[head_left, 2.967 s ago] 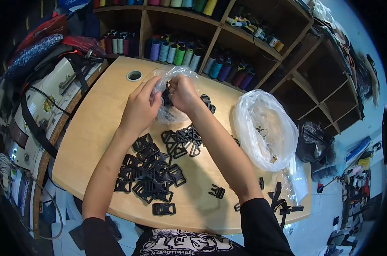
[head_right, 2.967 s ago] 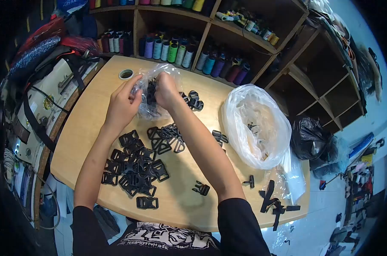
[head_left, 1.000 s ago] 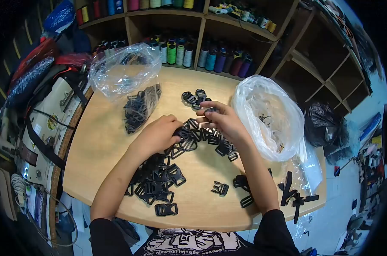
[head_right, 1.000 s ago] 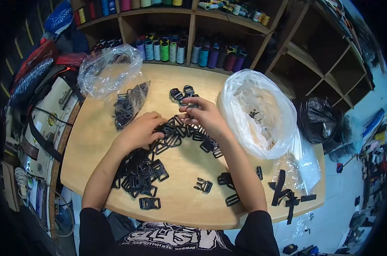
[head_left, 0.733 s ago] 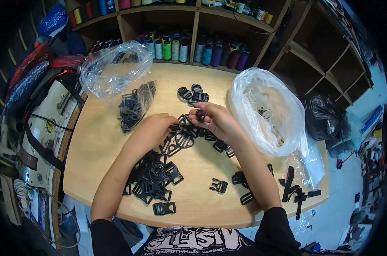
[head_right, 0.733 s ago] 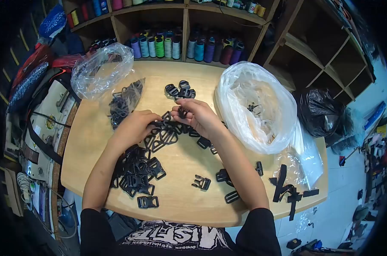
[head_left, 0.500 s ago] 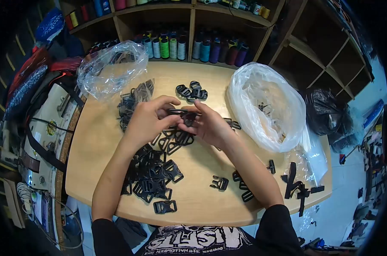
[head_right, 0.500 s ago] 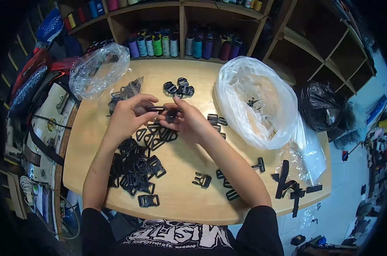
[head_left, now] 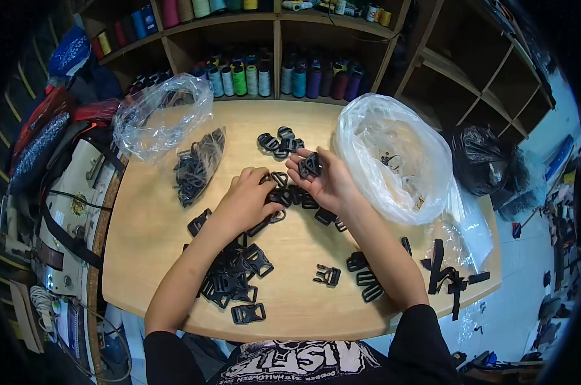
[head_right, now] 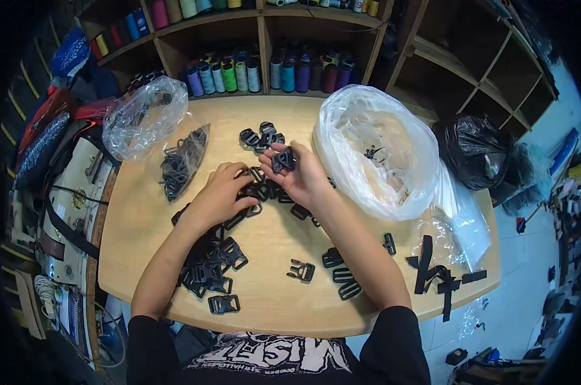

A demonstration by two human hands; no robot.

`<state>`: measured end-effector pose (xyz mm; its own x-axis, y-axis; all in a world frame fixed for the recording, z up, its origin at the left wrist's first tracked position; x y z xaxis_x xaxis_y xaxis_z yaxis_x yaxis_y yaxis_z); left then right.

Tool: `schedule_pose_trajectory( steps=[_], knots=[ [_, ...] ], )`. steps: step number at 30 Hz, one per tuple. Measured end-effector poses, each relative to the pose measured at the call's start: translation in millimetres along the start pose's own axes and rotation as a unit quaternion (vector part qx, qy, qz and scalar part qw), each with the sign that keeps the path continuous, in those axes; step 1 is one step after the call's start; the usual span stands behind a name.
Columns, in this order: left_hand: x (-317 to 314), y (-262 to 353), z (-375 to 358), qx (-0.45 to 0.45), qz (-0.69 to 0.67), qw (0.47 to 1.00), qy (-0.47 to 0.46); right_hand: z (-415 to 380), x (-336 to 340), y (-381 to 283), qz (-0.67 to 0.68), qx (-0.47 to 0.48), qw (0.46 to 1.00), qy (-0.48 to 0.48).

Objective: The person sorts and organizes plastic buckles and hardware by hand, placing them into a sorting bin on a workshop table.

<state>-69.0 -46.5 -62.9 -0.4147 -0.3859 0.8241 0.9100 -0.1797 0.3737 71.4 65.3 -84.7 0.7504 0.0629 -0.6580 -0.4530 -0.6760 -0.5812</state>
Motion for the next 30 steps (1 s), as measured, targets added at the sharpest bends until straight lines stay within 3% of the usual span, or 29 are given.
schedule_pose_trajectory(
  steps=[2,6,11,13,15,20,21,23,24,29,30],
  knots=[
    [-4.0,0.0,1.5,0.000,0.025,0.999,-0.033,0.1,0.9,1.5,-0.002,-0.004,1.000,-0.007],
    [-1.4,-4.7,1.4,-0.009,0.020,1.000,-0.014,0.7,-0.5,6.0,-0.014,-0.007,1.000,-0.008],
    [27.7,2.1,12.8,0.034,-0.109,0.989,0.092,-2.2,-0.9,19.4,-0.020,-0.015,1.000,0.018],
    [33.3,12.8,15.6,0.026,-0.139,0.984,0.109,-0.6,-5.4,32.2,-0.015,-0.061,0.995,-0.071],
    [34.4,27.3,13.4,-0.073,-0.067,0.986,0.138,-18.6,-21.4,38.9,-0.014,-0.081,0.994,-0.075],
    [46.7,5.1,13.8,0.012,-0.098,0.975,0.197,-17.7,-24.2,34.3,0.036,-0.084,0.994,-0.060],
    [48.7,-1.6,12.5,0.012,-0.097,0.975,0.198,-19.6,-23.9,27.5,0.052,-0.068,0.995,-0.047],
    [37.1,-25.0,8.1,0.063,-0.019,0.996,0.060,-21.5,-19.8,18.7,0.081,-0.067,0.994,-0.014],
    [32.9,-30.9,4.6,0.070,-0.019,0.997,0.041,-18.6,-14.6,15.6,0.089,-0.065,0.994,0.006],
    [25.7,-32.7,3.0,0.109,-0.035,0.993,0.016,-10.4,-4.4,20.3,0.021,-0.038,0.999,0.027],
    [24.3,-30.4,3.4,0.107,-0.027,0.994,0.007,-13.5,-5.3,15.7,-0.042,-0.024,0.998,0.026]
  ],
)
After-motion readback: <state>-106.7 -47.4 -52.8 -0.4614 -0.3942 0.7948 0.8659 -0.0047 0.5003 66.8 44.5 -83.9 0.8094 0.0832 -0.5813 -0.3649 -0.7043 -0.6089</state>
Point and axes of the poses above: each hand's wrist, its own z-axis towards the middle knuckle, its own x-axis out of the back of the hand, y = z × x, the point moved 4 cm from there along z, towards the middle knuckle, and after that the axes turned 13 degrees about y, right-handed, at the moved point
